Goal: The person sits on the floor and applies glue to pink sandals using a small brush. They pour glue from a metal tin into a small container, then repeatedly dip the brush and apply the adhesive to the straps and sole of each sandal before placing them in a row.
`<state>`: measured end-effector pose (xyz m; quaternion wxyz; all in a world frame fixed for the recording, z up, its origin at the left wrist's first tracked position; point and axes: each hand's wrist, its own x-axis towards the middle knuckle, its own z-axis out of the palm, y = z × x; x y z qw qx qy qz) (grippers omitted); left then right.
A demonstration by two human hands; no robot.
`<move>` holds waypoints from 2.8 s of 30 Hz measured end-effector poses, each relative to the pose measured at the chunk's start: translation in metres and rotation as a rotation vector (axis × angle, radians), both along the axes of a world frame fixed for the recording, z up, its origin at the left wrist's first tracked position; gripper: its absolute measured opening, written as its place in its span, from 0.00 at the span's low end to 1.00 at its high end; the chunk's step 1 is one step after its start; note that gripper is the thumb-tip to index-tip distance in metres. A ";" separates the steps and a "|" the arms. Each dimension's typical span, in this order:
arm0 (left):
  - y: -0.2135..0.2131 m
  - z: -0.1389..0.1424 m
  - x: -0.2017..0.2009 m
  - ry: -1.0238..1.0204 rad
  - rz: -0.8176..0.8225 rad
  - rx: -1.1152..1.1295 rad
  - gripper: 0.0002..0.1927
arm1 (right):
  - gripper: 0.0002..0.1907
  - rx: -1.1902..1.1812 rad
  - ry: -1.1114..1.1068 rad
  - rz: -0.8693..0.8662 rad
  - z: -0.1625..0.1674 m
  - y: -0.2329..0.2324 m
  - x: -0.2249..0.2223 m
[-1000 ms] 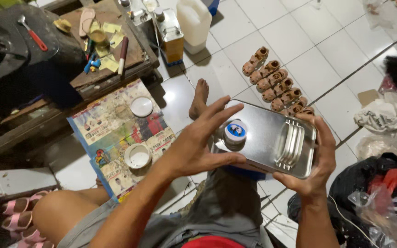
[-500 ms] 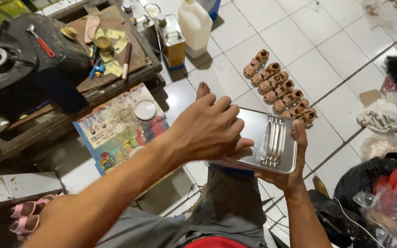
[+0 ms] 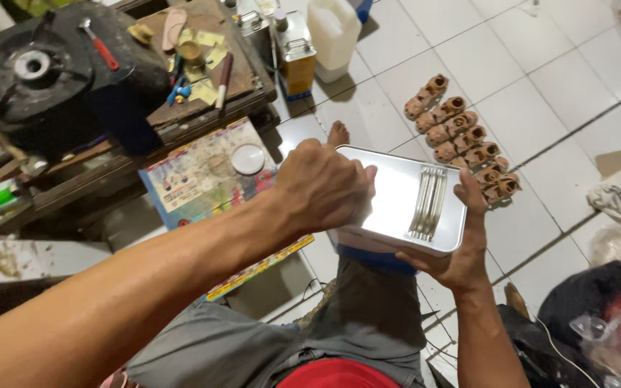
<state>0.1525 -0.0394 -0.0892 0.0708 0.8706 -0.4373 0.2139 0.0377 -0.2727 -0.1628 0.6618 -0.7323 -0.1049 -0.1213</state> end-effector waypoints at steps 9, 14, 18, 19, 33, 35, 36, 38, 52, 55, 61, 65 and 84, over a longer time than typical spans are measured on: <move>0.036 0.022 0.030 -0.127 -0.564 0.171 0.37 | 0.66 -0.185 -0.146 0.025 0.002 0.010 -0.004; 0.038 0.006 0.024 -0.041 -0.501 0.242 0.32 | 0.68 -0.182 -0.107 0.024 -0.008 0.007 -0.011; 0.038 0.000 0.008 0.015 -0.348 0.180 0.30 | 0.67 -0.120 -0.102 0.045 -0.007 0.008 -0.009; 0.038 0.001 0.004 0.040 -0.291 0.167 0.30 | 0.67 0.028 -0.002 0.084 -0.005 0.010 -0.008; 0.052 0.017 0.014 -0.135 -0.503 0.123 0.34 | 0.66 -0.449 -0.252 -0.048 0.003 0.014 0.000; 0.052 0.019 0.012 -0.086 -0.452 0.133 0.34 | 0.65 -0.517 -0.352 -0.032 0.001 0.013 0.000; 0.050 0.019 0.007 -0.037 -0.337 0.120 0.33 | 0.65 -0.466 -0.308 -0.029 0.000 0.013 0.000; 0.044 0.016 -0.007 0.137 -0.096 0.098 0.32 | 0.64 -0.361 -0.230 -0.025 0.000 0.012 -0.001; 0.076 0.008 -0.007 0.031 -0.398 0.100 0.34 | 0.68 -0.512 -0.305 0.020 0.011 0.032 0.003; 0.076 0.011 -0.010 0.198 -0.266 0.327 0.34 | 0.69 -0.516 -0.258 0.015 0.012 0.034 0.004; 0.085 0.042 0.000 0.555 0.557 -0.003 0.33 | 0.66 -0.458 -0.286 0.036 0.010 0.037 0.000; 0.145 0.037 0.020 0.723 0.510 -0.397 0.39 | 0.65 -0.386 -0.321 0.024 0.011 0.042 -0.001; 0.203 -0.269 -0.134 1.128 0.712 -2.349 0.20 | 0.55 -0.931 -0.419 0.271 0.040 0.135 0.041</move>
